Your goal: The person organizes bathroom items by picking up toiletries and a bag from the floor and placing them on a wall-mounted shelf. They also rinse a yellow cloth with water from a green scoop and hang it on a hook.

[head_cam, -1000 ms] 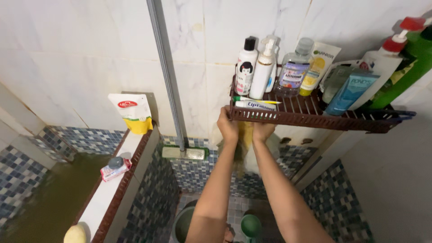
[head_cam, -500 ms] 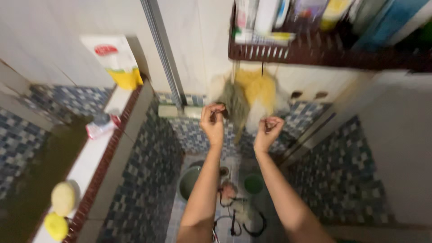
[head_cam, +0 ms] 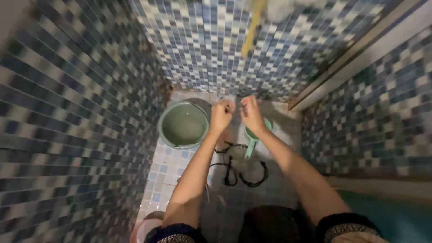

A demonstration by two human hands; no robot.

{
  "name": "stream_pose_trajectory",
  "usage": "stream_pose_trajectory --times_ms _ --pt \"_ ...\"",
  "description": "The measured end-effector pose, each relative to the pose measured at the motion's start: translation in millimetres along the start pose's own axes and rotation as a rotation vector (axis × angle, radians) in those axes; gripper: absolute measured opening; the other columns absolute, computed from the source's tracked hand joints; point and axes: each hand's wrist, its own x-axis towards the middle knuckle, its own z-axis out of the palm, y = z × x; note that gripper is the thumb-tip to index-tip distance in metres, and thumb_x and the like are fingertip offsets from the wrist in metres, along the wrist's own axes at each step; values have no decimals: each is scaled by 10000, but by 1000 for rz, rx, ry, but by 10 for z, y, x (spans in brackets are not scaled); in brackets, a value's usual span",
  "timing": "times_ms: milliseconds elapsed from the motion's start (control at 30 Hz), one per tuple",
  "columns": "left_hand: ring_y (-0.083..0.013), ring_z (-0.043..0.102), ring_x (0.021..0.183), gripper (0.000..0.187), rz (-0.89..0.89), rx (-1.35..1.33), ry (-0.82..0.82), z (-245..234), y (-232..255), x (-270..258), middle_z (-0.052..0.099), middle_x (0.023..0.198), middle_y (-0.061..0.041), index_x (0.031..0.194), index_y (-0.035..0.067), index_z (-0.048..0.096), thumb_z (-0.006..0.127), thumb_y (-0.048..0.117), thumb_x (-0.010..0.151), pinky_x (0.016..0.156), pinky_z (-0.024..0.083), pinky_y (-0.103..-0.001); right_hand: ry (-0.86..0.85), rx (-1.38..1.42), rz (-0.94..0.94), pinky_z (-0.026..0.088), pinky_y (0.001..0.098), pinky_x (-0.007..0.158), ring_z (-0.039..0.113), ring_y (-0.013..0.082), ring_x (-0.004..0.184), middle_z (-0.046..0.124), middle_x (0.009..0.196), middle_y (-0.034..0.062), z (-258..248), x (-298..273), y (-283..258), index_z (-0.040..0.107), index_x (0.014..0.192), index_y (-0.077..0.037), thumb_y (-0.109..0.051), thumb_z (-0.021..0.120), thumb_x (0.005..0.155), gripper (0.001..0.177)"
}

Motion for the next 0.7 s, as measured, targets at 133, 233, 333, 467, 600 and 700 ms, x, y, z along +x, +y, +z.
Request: stream_pose_trajectory --times_ms 133,233,333,467,600,700 --pt "-349 572 831 195 -35 500 -356 864 -1313 -603 582 899 -197 844 53 637 550 17 674 679 473 -426 -671 -258 152 468 384 613 598 286 678 611 723 143 451 -483 1056 576 793 -63 -79 591 686 109" --pt "-343 529 982 249 112 865 -436 1284 -1973 -892 553 1025 -194 939 41 610 556 88 701 806 440 -435 -875 -454 147 474 389 619 615 285 694 630 724 137 600 -733 1408 650 748 -100 -87 615 614 139" --pt "-414 449 1041 433 160 886 -341 1496 -2392 -1152 489 1104 -256 1025 70 582 600 142 598 816 373 -534 -954 -560 158 467 396 633 599 292 730 625 757 146 714 -928 1640 642 792 -83 -118 648 634 161" --pt "-396 457 1002 393 216 915 -241 1508 -2579 -1288 483 1117 -254 1112 60 556 594 150 731 822 380 -510 -839 -66 213 497 346 615 621 208 679 645 718 93 965 -1095 2159 634 780 -54 -74 663 621 162" --pt "-332 524 1003 308 9 871 -521 1257 -2220 -1196 562 1028 -172 935 70 609 613 158 640 828 429 -445 -801 174 195 496 304 600 591 159 686 651 788 62 1070 -1244 2465 634 899 -23 -130 700 682 251" --pt "-329 595 875 205 -179 631 -408 1095 -1870 -1047 617 909 -194 871 70 649 577 147 695 784 473 -405 -651 377 80 469 312 776 570 160 925 593 1036 100 927 -1193 2208 525 1155 -59 -115 665 750 432"
